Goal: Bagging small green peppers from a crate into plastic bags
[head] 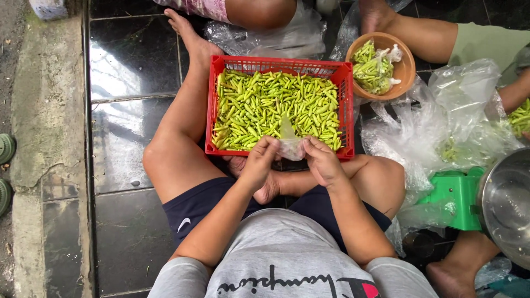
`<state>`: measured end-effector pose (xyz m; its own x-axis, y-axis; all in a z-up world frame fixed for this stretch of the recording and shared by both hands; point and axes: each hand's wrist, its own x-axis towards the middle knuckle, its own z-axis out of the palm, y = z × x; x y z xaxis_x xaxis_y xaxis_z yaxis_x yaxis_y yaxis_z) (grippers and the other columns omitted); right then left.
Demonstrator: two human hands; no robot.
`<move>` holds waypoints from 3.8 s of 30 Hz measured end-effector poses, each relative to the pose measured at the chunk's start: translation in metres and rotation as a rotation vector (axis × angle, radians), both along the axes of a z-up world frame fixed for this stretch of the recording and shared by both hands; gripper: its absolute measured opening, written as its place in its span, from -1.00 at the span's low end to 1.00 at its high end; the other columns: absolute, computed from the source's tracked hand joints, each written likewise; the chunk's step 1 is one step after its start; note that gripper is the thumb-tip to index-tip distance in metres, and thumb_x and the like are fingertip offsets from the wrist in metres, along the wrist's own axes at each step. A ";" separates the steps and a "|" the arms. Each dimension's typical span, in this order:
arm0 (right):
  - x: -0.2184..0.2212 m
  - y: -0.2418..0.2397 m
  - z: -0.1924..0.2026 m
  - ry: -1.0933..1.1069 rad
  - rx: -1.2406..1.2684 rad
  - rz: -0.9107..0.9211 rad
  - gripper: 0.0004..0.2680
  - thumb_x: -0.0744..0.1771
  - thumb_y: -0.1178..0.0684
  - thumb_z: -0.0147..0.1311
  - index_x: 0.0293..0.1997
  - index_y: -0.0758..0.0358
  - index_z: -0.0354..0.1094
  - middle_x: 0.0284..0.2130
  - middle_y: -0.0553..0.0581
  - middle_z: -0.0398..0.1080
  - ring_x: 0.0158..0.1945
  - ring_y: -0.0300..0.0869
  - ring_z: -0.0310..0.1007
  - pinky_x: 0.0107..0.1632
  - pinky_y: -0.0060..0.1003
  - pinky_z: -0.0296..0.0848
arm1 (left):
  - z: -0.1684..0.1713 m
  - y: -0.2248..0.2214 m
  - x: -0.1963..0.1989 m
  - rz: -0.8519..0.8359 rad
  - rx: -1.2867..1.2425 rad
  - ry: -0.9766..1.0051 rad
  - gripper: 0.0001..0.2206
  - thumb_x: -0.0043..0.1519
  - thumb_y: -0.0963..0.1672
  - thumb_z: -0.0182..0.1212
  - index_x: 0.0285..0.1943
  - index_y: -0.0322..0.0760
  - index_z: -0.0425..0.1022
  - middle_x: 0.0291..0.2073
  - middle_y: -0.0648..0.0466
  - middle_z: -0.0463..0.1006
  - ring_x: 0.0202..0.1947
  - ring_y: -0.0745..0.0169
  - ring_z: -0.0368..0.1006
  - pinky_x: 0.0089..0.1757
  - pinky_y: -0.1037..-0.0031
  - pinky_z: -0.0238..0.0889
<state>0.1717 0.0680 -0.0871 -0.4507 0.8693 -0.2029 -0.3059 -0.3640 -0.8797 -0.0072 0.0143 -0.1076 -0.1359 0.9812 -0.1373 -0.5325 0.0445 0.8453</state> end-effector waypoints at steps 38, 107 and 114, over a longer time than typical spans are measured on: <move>-0.017 -0.016 -0.003 -0.310 0.272 -0.028 -0.77 0.31 0.25 0.17 0.02 0.22 0.25 -0.42 -0.02 0.38 -0.38 -0.36 0.29 -0.26 -0.49 0.35 | -0.057 0.003 0.005 0.065 0.008 0.473 -0.90 0.24 -0.22 0.07 -0.11 -0.27 0.31 -0.54 -0.03 0.48 -0.48 0.18 0.42 -0.36 0.42 0.27; 0.061 0.171 -0.137 -1.878 1.074 0.170 -0.89 0.32 0.02 -0.03 -0.28 -0.05 0.48 -0.30 0.03 0.41 -0.02 0.00 0.37 -0.04 -0.07 0.28 | -0.038 0.076 -0.057 0.053 0.303 0.413 -0.23 -0.13 -0.16 0.68 0.26 -0.40 0.28 0.04 -0.22 0.57 0.09 -0.20 0.50 0.16 0.04 0.24; 0.023 0.127 -0.017 -1.411 0.662 0.215 -0.81 0.30 -0.06 0.20 -0.04 0.08 0.47 -0.26 0.20 0.55 -0.12 0.05 0.55 -0.03 -0.04 0.44 | -0.026 0.076 -0.057 -0.016 0.201 0.657 -0.26 -0.15 -0.04 0.66 0.23 -0.28 0.40 -0.03 -0.17 0.63 0.03 -0.29 0.54 0.08 -0.01 0.33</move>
<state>0.1943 0.1949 -0.1039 -0.3559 0.9181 -0.1746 0.8721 0.2592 -0.4150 -0.0639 0.0904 -0.1334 -0.1139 0.9815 0.1538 0.0928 -0.1436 0.9853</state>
